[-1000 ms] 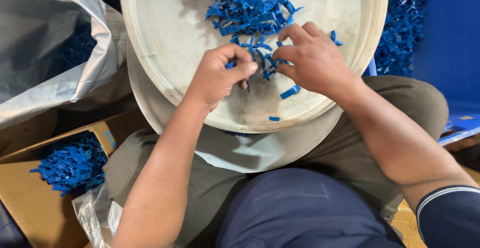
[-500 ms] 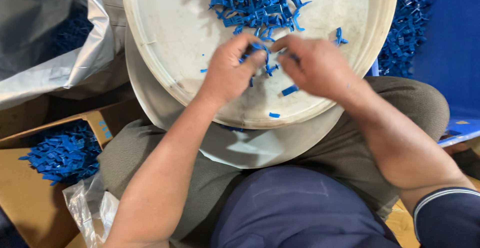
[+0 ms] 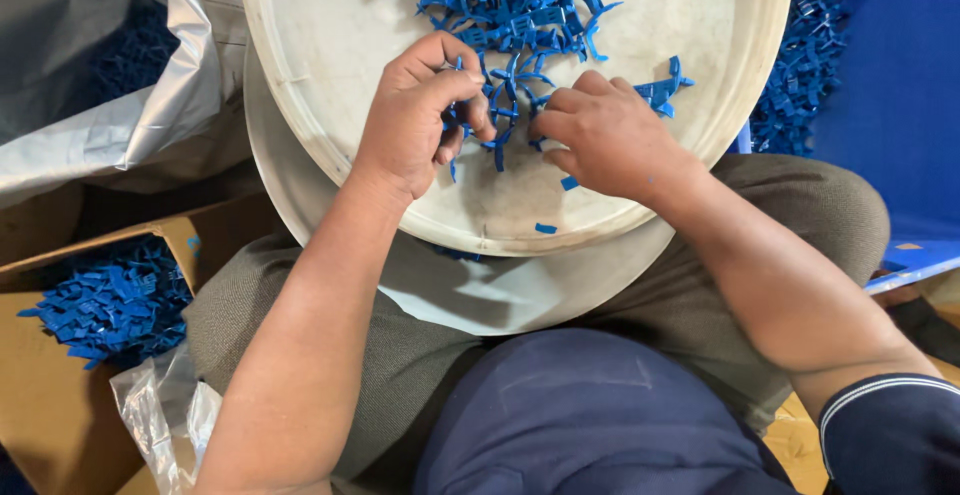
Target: The person sits cross-legged and sorts small blue plastic clips from a white basin into a nearby blue bin. They handle the clips by hand, picking them up and moving them between containers.
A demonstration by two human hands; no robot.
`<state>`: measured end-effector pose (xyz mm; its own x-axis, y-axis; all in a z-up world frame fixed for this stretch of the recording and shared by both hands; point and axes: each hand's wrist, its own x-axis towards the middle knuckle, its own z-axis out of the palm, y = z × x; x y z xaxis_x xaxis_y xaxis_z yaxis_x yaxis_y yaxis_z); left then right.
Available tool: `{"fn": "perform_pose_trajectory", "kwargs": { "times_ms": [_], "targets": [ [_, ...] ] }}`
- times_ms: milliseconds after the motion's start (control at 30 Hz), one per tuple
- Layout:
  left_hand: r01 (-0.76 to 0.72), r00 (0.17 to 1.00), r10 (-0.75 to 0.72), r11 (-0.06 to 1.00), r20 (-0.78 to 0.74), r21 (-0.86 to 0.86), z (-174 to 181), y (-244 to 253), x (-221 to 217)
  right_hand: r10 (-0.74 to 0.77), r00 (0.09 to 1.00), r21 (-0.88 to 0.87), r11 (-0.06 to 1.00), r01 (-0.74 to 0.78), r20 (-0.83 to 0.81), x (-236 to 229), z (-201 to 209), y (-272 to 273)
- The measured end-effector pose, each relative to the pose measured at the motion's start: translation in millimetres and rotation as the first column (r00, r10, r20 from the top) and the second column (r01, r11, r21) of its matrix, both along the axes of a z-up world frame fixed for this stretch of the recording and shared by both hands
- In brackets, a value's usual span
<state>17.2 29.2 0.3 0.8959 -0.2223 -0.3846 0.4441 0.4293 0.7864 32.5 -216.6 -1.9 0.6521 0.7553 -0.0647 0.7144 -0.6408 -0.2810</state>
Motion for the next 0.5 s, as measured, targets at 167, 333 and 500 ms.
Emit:
{"fn": "perform_pose_trajectory", "kwargs": {
  "times_ms": [167,333,500],
  "targets": [
    [0.098,0.995,-0.098,0.994,0.013,-0.046,-8,2,-3,0.026,0.995,-0.02,0.999,-0.028,-0.099,9,10,-5],
    [0.189,0.982,-0.184,0.963,-0.044,0.193,-8,-16,-7,-0.07,0.967,0.343,0.927,0.154,-0.245,9,27,-9],
    [0.273,0.954,-0.298,0.911,0.035,0.308,-8,-29,-15,-0.054,0.968,0.527,0.831,0.179,-0.244,-16,29,4]
  ]
}}
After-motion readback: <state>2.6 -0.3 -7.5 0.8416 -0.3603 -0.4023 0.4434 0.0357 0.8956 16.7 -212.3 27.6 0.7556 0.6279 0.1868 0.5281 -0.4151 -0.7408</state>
